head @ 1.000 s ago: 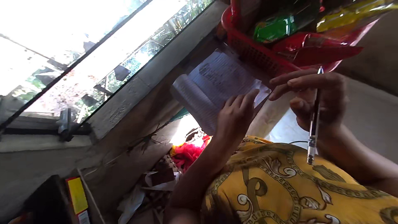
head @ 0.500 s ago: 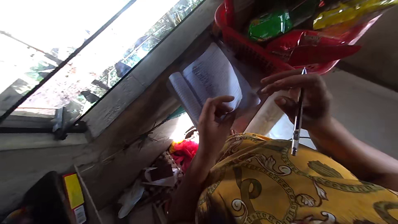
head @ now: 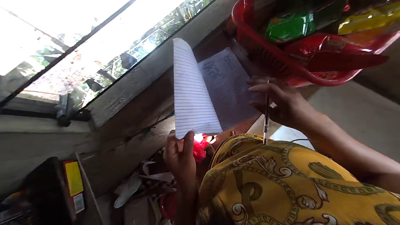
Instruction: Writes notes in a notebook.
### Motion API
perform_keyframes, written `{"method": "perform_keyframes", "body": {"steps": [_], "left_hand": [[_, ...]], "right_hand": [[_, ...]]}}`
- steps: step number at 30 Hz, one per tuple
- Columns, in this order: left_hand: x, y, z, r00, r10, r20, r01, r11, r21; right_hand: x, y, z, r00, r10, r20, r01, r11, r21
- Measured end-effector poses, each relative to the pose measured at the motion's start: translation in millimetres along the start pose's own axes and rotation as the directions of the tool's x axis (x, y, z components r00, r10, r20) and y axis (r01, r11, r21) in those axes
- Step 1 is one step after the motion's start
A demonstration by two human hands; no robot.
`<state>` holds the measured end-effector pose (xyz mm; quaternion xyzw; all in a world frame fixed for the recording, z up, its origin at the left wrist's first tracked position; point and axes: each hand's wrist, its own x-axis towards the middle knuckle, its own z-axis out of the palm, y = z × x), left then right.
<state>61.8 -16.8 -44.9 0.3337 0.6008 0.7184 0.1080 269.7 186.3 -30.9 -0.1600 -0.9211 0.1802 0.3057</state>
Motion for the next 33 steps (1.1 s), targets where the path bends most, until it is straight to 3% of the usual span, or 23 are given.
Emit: {"method": "perform_keyframes", "body": {"steps": [5,9,15,22,26,29,33], "left_hand": [[-2.3,-1.8,-3.8,0.999,-0.027,-0.018,0.026,0.999,-0.047],[-6.8,-7.6,-9.6,0.996,-0.076,-0.039,0.067,0.979,-0.191],[-12.4,-13.7,-21.4,0.982,-0.190,0.015,0.191,0.976,-0.106],[-6.0,-20.5,-27.0,0.977,-0.211,0.015,0.211,0.972,-0.103],[3.3,-28.0,-38.0,0.995,-0.079,-0.061,0.080,0.997,0.017],[14.0,-25.8,-40.4,0.989,0.126,-0.073,-0.119,0.988,0.101],[25.1,-9.2,-22.6,0.916,0.371,0.154,-0.402,0.862,0.310]], "right_hand": [[-3.2,-0.2,8.2,0.991,0.119,0.059,-0.115,0.990,-0.078],[-6.2,-3.0,11.0,0.987,0.149,0.060,-0.143,0.985,-0.093],[-5.6,-10.1,12.1,0.985,0.164,0.062,-0.154,0.978,-0.144],[-2.9,-24.4,11.4,0.977,0.206,0.044,-0.195,0.963,-0.187],[-4.1,-27.8,14.6,0.972,0.233,0.001,-0.231,0.961,-0.151],[-2.1,-28.4,12.8,0.966,0.259,0.022,-0.254,0.958,-0.136],[-0.3,-24.9,12.3,0.970,0.243,0.005,-0.240,0.962,-0.132]]}}
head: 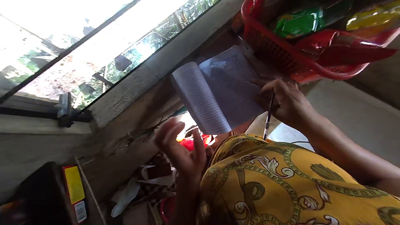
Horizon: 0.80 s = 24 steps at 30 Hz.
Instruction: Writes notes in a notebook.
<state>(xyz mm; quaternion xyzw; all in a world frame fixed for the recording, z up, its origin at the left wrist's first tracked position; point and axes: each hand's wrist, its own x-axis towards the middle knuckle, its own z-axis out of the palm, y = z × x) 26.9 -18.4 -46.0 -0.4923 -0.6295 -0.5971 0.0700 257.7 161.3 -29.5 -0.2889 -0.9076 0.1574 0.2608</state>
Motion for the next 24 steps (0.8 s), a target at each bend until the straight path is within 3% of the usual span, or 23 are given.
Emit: {"method": "perform_keyframes", "body": {"steps": [2,4,6,8,11,14,17,19,21,24], "left_hand": [[12.1,15.4,17.1,0.968,0.138,0.211,-0.152,0.987,0.052],[23.5,27.6,39.8,0.866,0.208,0.454,-0.281,0.955,0.098],[28.7,35.1,60.7,0.728,0.130,0.673,-0.354,0.912,0.206],[28.8,37.4,76.4,0.601,0.005,0.799,-0.379,0.882,0.279],[25.4,35.6,90.4,0.597,0.013,0.802,-0.417,0.859,0.296],[28.8,44.1,98.1,0.571,-0.040,0.820,-0.435,0.833,0.343],[35.2,48.4,108.8,0.509,-0.116,0.853,-0.443,0.814,0.375],[38.0,50.0,111.8,0.477,-0.161,0.864,-0.437,0.810,0.392],[35.4,47.0,112.6,0.493,-0.160,0.855,-0.419,0.818,0.394],[31.6,43.2,112.9,0.514,-0.148,0.845,-0.419,0.816,0.398]], "right_hand": [[1.9,0.7,-1.1,1.000,-0.013,-0.010,0.013,1.000,-0.010],[5.1,1.2,-3.7,0.997,-0.057,-0.049,0.058,0.998,0.007],[11.8,-2.1,-10.1,0.986,-0.117,-0.119,0.130,0.985,0.110],[21.0,-8.9,-18.2,0.968,-0.174,-0.180,0.219,0.937,0.271],[47.3,-22.3,-24.6,0.974,-0.152,-0.168,0.221,0.799,0.560],[86.7,-30.1,-10.1,0.995,-0.013,-0.094,0.077,0.692,0.718],[126.5,-18.7,12.9,0.996,0.057,0.068,-0.089,0.622,0.778],[141.9,-5.9,24.6,0.983,0.059,0.176,-0.173,0.636,0.752],[145.9,6.2,34.7,0.982,0.053,0.183,-0.174,0.641,0.748],[141.4,10.7,37.0,0.995,0.067,0.080,-0.104,0.678,0.728]]}}
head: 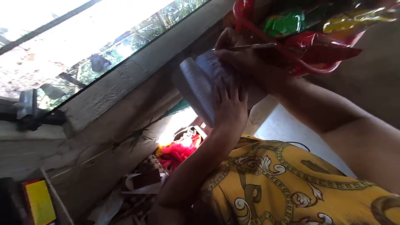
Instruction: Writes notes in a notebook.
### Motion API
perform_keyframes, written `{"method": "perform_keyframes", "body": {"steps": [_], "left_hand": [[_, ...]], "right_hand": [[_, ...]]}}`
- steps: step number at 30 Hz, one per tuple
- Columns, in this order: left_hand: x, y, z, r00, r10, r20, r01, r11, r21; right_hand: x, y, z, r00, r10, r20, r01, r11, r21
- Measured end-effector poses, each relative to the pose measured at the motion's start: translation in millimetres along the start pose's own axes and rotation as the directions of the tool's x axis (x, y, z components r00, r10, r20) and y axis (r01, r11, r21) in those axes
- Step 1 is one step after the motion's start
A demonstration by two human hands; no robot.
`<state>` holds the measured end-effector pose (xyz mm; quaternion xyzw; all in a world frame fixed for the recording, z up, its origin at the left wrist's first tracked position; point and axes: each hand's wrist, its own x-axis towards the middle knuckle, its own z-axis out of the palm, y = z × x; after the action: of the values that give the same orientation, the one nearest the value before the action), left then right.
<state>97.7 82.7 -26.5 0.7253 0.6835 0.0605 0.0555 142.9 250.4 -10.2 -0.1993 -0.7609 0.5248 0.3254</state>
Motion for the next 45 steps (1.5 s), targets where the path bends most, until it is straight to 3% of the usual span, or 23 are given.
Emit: {"method": "perform_keyframes", "body": {"steps": [3,6,13,18,21,24,27,45], "left_hand": [[-0.8,-0.4,-0.1,1.000,0.000,-0.002,0.000,1.000,-0.011],[-1.2,-1.2,-0.4,0.999,0.006,-0.035,-0.006,1.000,-0.001],[-0.7,-0.4,-1.0,1.000,-0.018,0.001,0.018,1.000,-0.017],[-0.8,-1.0,2.2,0.999,-0.019,-0.047,0.019,1.000,-0.005],[0.1,0.6,-5.0,0.998,-0.043,0.045,0.043,0.999,0.011],[1.0,0.9,-9.1,0.994,-0.047,0.102,0.046,0.999,0.013],[0.3,0.6,-2.8,0.998,-0.049,0.044,0.049,0.999,0.017],[0.2,1.9,-9.0,0.997,-0.042,0.072,0.040,0.999,0.033]], "right_hand": [[-4.9,-0.1,0.9,0.993,-0.088,-0.080,0.080,0.992,-0.094],[-5.4,7.0,-1.7,0.977,-0.210,0.026,0.211,0.977,-0.027],[-10.1,-1.6,6.2,0.991,-0.082,-0.103,0.055,0.968,-0.243],[-6.1,-2.6,6.6,0.995,-0.017,-0.093,-0.001,0.983,-0.186],[-6.0,-4.3,2.3,0.998,0.027,-0.065,-0.037,0.985,-0.167],[-8.5,-0.5,2.8,0.995,-0.021,-0.099,0.001,0.980,-0.199],[-9.7,3.1,4.4,0.990,-0.076,-0.118,0.046,0.971,-0.235],[-7.2,5.4,8.2,0.988,-0.126,-0.094,0.085,0.931,-0.355]]}}
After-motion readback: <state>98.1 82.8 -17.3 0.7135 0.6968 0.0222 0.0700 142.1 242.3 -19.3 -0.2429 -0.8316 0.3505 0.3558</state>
